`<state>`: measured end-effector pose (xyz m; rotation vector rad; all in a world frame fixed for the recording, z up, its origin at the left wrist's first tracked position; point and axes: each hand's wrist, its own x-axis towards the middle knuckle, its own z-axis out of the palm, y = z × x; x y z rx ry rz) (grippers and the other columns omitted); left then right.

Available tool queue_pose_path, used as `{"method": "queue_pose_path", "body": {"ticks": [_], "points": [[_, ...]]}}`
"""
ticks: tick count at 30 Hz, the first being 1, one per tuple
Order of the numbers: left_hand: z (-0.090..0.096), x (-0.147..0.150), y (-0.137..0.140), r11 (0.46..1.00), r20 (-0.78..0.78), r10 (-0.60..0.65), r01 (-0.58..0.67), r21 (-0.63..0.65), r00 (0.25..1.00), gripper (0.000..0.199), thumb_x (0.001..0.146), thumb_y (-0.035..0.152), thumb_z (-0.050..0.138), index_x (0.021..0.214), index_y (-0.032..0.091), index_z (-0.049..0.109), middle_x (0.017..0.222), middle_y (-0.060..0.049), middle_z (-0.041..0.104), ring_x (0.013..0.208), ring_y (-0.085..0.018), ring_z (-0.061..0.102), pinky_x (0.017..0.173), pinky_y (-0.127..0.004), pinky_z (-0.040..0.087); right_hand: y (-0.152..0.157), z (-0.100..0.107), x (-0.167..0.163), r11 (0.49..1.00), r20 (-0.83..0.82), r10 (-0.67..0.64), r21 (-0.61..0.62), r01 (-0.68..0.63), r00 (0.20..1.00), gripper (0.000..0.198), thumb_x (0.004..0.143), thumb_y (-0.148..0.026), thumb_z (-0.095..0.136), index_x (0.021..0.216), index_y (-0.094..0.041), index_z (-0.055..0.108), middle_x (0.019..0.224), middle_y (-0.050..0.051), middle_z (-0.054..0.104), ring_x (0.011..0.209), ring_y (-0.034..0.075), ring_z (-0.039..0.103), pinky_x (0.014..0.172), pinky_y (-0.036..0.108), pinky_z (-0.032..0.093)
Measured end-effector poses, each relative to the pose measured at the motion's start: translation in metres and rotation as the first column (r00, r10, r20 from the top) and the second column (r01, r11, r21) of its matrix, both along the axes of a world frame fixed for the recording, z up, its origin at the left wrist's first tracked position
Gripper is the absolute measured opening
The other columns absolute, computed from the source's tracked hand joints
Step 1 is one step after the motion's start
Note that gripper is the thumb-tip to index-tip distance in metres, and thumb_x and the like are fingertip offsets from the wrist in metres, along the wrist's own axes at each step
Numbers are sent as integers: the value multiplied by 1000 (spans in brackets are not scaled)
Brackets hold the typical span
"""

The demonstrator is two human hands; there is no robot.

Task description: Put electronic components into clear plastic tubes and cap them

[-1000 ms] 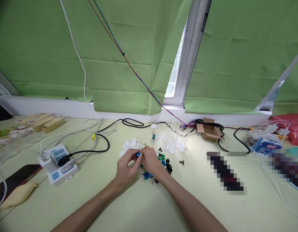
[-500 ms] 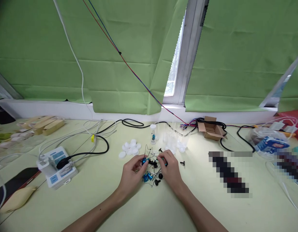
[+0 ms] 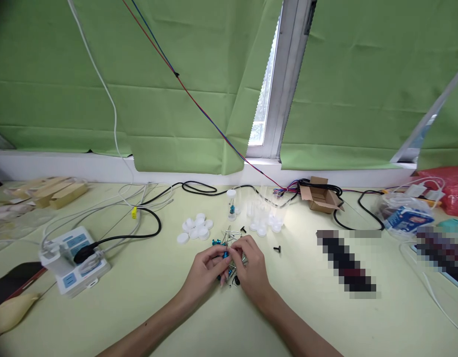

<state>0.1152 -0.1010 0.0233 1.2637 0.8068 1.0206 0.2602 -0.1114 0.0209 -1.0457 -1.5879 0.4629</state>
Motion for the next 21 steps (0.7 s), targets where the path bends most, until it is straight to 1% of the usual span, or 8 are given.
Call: {"method": "queue_pose_path", "body": {"ticks": [4,10,14,21], "points": [[2,1,-2,998,18,-50,51,-43,999,30,82,38,71,96,13,65,55,1,60,45,-11,53,50,-25,45,1,-1,2,1000,-6,4,4,-4,1000,14,95,-18,52,83,-21,60,83,3,56,73,17,55,64,30,45],[1,1,-2,995,46,-46,50,-86,998,33,81,39,72,99,12,65,59,-2,64,49,-13,59,55,-28,50,1,-2,2,1000,-12,18,8,-18,1000,13,94,-17,53,84,-21,60,83,3,56,73,17,55,64,29,45],[3,1,-2,991,44,-29,34,-127,999,35,79,39,74,99,11,66,58,-2,65,48,-13,59,53,-28,51,2,-2,2,999,-3,32,5,-32,999,13,94,-17,53,83,-21,59,83,3,56,72,16,54,64,29,44],[9,1,-2,983,71,-24,37,-177,997,30,77,34,75,93,10,67,55,-3,65,46,-12,57,51,-24,48,3,-1,3,998,33,68,-7,-68,997,14,95,-18,51,82,-20,59,82,3,55,72,16,53,64,28,44]]}}
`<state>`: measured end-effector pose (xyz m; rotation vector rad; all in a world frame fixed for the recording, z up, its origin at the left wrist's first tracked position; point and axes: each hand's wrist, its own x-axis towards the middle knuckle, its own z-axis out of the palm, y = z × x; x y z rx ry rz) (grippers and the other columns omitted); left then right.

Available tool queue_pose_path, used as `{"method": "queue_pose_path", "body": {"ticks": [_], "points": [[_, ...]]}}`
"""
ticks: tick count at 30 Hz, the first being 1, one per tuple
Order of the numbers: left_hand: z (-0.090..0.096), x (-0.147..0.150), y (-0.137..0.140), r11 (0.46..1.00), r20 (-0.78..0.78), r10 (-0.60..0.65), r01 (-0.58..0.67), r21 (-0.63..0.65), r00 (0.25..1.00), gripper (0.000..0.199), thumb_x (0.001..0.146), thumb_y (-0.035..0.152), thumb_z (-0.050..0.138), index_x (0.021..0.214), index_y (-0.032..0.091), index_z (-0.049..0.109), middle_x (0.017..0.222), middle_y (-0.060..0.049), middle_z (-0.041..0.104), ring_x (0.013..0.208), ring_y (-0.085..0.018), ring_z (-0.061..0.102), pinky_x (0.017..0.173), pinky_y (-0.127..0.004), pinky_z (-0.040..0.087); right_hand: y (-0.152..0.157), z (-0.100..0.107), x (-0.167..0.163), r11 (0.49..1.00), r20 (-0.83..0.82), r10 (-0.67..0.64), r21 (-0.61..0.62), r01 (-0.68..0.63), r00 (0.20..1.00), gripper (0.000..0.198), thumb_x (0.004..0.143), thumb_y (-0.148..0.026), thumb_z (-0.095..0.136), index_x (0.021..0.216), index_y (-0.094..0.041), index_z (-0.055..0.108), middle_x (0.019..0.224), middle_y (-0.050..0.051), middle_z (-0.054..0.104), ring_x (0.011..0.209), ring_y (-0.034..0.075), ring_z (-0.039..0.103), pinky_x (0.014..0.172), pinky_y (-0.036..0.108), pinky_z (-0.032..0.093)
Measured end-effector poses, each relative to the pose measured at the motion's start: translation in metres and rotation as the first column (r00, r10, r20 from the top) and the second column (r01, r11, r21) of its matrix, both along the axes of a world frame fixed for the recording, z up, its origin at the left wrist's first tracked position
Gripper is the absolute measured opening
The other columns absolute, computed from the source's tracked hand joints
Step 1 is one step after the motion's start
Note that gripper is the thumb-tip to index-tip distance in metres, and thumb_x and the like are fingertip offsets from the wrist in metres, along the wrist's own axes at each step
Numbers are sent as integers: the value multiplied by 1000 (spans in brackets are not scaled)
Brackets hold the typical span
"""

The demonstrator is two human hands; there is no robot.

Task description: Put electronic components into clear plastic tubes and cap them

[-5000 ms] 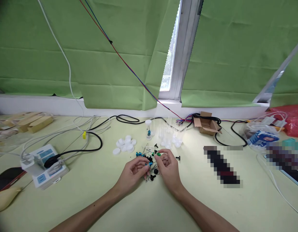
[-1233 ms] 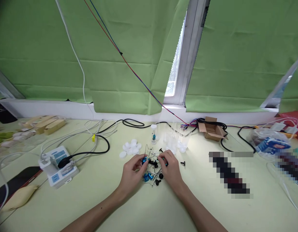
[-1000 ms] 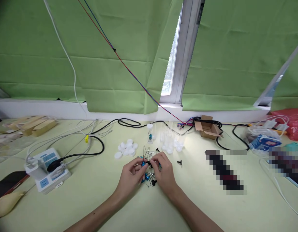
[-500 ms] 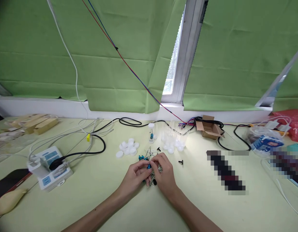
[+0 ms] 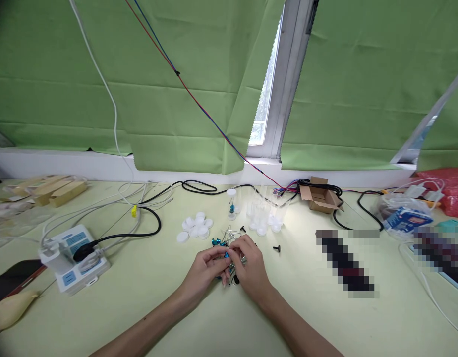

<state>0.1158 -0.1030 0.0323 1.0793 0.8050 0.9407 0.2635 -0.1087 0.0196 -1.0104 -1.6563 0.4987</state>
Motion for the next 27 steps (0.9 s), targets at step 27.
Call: {"method": "queue_pose_path", "body": {"ticks": [27], "points": [[-4,-1,5,996,113,-20,30,-86,993,30,83,40,69,84,10,68,64,-4,59,56,-14,60,48,-24,49,3,5,5,998,17,57,-41,-57,998,15,95,-21,53,83,-20,61,84,4,56,74,17,55,64,29,46]]}}
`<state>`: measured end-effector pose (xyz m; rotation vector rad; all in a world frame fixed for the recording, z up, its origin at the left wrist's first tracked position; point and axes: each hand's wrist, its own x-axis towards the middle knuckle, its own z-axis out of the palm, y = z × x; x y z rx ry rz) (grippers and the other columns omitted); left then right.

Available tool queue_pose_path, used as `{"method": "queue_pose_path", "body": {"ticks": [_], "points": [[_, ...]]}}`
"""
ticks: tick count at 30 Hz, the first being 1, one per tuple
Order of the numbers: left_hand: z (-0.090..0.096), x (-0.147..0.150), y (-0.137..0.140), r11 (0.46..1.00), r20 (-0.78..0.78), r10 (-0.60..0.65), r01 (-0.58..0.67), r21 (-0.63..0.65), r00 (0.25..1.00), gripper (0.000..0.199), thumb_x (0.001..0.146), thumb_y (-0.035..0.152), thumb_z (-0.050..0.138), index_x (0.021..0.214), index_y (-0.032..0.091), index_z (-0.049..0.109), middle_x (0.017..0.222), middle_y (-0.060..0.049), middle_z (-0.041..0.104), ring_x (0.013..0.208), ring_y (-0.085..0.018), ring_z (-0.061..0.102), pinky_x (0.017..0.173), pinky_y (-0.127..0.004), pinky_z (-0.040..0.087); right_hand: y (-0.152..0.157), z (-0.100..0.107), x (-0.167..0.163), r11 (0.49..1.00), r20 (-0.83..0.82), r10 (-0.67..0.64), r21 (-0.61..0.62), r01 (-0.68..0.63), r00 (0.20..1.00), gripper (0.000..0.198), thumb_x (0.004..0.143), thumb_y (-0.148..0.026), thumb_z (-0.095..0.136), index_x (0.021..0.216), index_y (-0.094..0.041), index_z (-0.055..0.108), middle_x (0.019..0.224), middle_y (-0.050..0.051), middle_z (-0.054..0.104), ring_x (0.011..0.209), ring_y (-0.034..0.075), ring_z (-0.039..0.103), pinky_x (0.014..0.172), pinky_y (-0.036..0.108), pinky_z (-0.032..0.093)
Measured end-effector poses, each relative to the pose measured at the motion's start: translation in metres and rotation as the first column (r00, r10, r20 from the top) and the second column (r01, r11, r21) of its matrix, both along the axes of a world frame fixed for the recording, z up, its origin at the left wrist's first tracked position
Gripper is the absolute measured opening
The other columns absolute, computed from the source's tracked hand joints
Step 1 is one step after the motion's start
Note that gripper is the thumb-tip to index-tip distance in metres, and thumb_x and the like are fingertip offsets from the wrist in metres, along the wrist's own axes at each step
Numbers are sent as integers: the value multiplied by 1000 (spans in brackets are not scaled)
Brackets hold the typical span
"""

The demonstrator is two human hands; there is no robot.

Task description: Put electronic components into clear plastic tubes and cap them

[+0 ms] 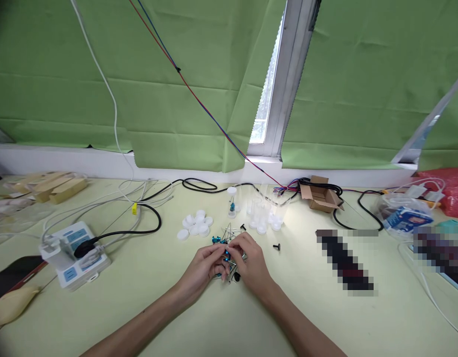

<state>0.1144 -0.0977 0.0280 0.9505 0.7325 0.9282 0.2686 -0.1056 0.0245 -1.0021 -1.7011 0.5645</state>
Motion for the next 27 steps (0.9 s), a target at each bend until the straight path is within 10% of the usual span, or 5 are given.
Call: {"method": "queue_pose_path", "body": {"ticks": [27], "points": [[-8,-1,0,1000,-55,-23,24,17,998,34,85,45,67,86,11,68,58,-3,60,50,-12,56,49,-23,43,0,-4,1,999,-7,14,-44,-14,1000,15,95,-26,55,83,-21,63,82,3,58,73,17,56,65,30,47]]}}
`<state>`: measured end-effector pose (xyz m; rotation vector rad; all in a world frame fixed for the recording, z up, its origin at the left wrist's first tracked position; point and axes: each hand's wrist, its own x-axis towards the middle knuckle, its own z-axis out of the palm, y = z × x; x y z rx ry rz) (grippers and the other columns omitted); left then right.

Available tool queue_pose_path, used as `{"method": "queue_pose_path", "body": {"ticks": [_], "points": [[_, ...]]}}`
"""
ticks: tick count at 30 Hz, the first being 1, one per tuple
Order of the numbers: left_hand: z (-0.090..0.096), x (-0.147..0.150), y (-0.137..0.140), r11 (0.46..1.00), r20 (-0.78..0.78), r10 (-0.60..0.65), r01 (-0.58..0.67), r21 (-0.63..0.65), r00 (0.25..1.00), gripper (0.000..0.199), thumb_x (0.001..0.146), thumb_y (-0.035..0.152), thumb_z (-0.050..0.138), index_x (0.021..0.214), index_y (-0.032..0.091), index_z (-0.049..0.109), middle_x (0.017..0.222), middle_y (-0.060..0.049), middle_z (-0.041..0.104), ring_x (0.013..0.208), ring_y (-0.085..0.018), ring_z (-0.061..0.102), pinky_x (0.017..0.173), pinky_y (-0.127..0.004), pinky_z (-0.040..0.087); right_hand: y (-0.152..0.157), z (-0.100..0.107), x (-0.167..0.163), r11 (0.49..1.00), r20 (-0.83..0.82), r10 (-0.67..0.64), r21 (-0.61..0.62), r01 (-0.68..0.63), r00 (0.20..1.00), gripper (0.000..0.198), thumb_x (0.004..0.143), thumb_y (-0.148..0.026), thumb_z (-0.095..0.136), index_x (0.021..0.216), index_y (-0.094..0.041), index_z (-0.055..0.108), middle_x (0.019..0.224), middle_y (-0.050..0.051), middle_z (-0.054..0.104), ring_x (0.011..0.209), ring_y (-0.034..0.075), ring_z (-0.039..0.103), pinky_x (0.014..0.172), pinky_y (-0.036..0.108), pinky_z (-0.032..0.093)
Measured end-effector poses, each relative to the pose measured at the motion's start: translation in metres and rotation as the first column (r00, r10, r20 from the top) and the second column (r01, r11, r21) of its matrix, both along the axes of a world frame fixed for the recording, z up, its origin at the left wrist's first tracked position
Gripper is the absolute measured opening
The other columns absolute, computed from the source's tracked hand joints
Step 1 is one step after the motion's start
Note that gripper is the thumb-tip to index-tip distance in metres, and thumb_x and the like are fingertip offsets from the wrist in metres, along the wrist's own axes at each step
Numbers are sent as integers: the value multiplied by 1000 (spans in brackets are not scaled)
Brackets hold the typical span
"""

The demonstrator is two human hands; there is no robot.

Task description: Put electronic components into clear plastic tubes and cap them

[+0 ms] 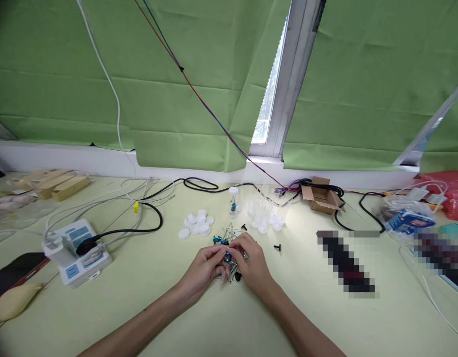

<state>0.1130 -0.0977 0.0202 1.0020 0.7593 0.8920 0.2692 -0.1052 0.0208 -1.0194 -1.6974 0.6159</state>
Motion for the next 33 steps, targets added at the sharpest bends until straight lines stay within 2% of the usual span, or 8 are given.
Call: {"method": "queue_pose_path", "body": {"ticks": [11,33], "points": [[2,1,-1,1000,-7,10,-10,-3,1000,36,82,47,69,76,12,65,57,-3,59,49,-12,55,49,-24,42,0,1,0,1000,3,0,14,0,1000,15,95,-26,54,84,-21,63,83,4,59,74,18,57,65,30,47],[5,1,-1,1000,12,22,-22,-18,1000,34,80,46,71,79,12,67,62,-2,58,53,-12,57,48,-23,43,-1,2,0,1000,4,-1,-1,1,1000,17,97,-26,52,84,-21,62,83,4,58,75,18,57,66,31,46]]}}
